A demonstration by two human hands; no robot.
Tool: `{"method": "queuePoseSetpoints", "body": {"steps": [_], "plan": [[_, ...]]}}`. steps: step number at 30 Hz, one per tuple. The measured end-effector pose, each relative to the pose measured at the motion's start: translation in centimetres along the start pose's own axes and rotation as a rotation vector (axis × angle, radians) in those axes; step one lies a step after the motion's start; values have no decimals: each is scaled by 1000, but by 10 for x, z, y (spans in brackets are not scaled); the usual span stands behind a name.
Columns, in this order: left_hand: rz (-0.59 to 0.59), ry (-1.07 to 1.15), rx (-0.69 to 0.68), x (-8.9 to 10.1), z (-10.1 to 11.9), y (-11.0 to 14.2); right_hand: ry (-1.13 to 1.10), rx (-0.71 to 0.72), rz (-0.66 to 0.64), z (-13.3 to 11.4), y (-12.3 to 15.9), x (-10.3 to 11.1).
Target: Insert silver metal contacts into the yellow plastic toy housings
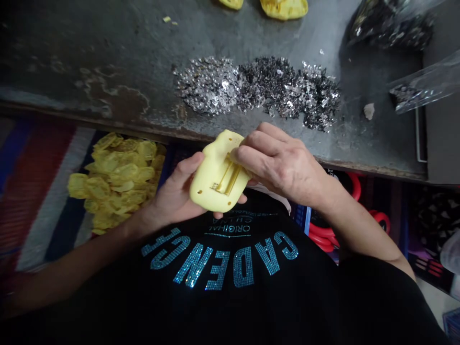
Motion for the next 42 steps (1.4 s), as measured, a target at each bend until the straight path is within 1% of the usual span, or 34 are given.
{"method": "queuePoseSetpoints", "body": {"steps": [5,10,16,18,23,25,28,30,32,34,36,39,42], "plan": [[13,-13,21,-3,0,-1,43,52,50,-3,7,-1],[-2,-2,18,-8,2,-3,3,-15,87,1,14,2],[-16,17,22,-7,0,-4,-46,-86,165,5,20,5],[-13,19,23,-6,0,-4,-23,-97,190,5,23,4],[-40,13,22,-8,2,-4,77,-46,264,-4,30,-1],[-47,14,32,-9,2,-4,103,-66,257,-4,30,-4],[-18,20,25,-6,1,-2,106,-98,221,-1,28,-9],[3,17,14,-4,0,-1,60,-75,216,-2,26,-9],[10,8,3,-4,0,0,-31,-91,242,1,25,-6],[14,-7,-14,-4,1,0,-139,-180,284,11,25,0],[29,-31,-46,-5,3,1,-252,-293,283,24,25,1],[111,-89,-130,-2,9,4,-420,-401,173,41,22,-7],[209,-166,-216,5,12,9,-496,-416,74,46,14,-13]]}}
Point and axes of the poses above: each hand's wrist, its own y-axis away from the middle knuckle, its own x-axis out of the back of the hand, z = x × y, the point moved 8 cm from there along -y, towards the middle knuckle, and after that the axes turned 5 degrees about -y, right-handed, at the moved point
